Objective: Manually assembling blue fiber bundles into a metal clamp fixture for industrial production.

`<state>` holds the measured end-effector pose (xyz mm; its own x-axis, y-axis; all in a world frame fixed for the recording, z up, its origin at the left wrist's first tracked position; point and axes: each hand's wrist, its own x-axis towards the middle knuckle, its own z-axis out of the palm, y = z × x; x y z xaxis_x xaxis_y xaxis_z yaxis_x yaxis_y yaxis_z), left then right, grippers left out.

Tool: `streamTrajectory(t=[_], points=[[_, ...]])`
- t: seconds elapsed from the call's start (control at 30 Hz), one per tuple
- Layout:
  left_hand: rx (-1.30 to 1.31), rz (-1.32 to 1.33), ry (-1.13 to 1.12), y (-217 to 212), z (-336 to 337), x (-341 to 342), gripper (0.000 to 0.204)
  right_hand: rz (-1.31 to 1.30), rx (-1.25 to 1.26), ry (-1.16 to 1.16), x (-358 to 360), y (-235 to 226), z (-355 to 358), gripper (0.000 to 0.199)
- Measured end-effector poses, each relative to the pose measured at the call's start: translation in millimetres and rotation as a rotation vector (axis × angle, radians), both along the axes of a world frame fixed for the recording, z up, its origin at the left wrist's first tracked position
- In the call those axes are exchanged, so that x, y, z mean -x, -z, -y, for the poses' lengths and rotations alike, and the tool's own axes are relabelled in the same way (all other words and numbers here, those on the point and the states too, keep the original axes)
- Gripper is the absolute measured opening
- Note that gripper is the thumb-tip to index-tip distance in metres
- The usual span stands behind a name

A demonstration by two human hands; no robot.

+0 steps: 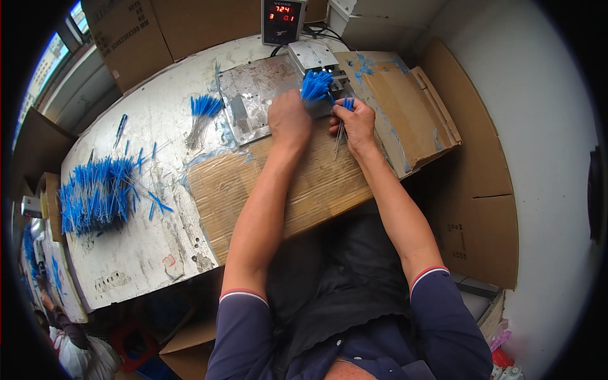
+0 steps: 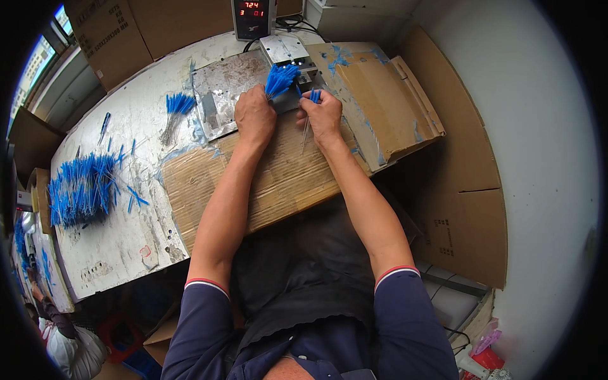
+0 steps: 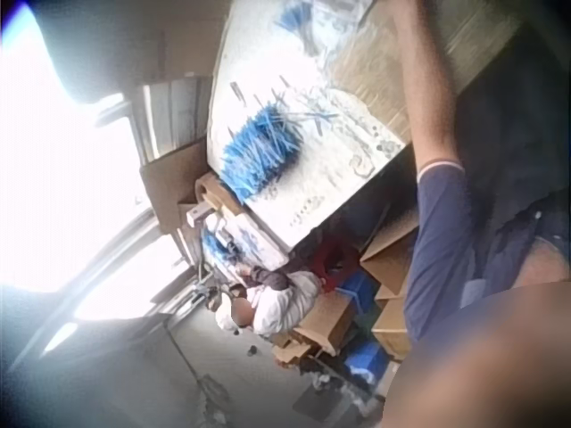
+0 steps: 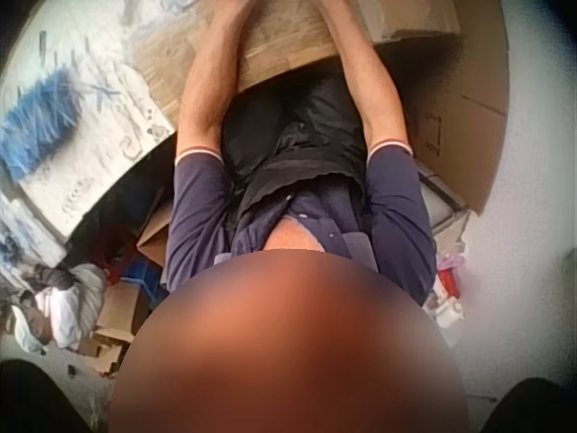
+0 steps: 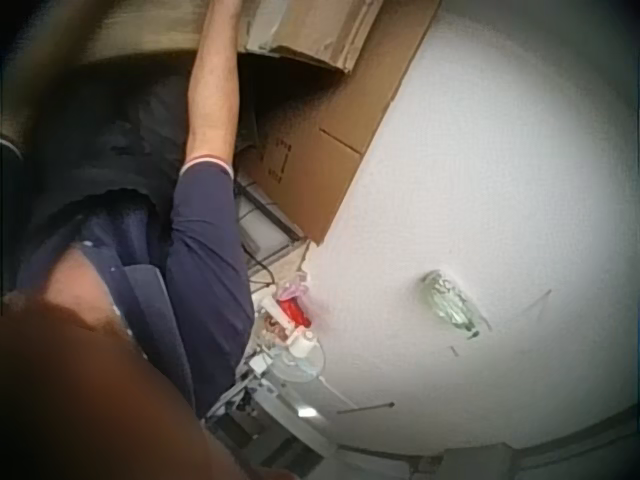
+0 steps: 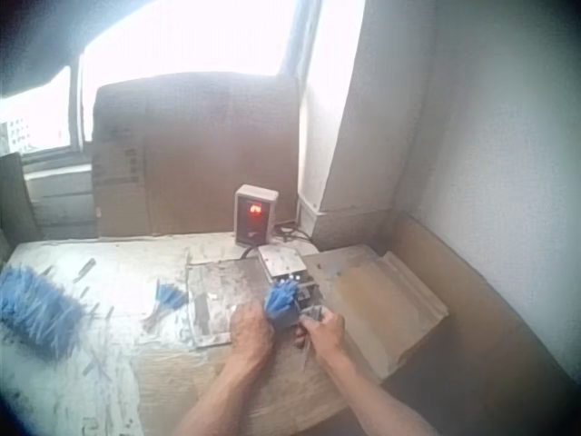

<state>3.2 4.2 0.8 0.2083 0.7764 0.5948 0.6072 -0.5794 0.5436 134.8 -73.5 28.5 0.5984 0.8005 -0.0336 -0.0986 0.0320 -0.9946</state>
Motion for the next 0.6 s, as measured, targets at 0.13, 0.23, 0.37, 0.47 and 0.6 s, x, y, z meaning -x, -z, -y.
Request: streamTrajectory(t=[0.13, 0.23, 0.37, 0.47, 0.6], points=[[0.067, -0.036, -0.045, -0.9, -0.2, 0.5, 0.013, 0.019, 0.037, -0.035, -2.7, 0.6, -0.8, 0.011], [0.106, 0.068, -0.082, -0.8, -2.2, 2.0, 0.01, 0.085, 0.064, -0.018, -1.1, -1.9, -7.3, 0.01], [0.156, 0.193, -0.08, -1.0, -2.7, 2.5, 0.01, 0.166, 0.099, 0.025, 1.1, -5.4, -16.2, 0.009], [0.167, 0.235, -0.062, -1.1, -3.3, 3.4, 0.012, 0.136, 0.083, 0.035, 3.4, -5.1, -18.9, 0.008], [0.187, 0.205, -0.079, -0.7, -4.4, 3.9, 0.013, 0.077, 0.098, 0.015, 2.4, -5.7, -19.1, 0.011]])
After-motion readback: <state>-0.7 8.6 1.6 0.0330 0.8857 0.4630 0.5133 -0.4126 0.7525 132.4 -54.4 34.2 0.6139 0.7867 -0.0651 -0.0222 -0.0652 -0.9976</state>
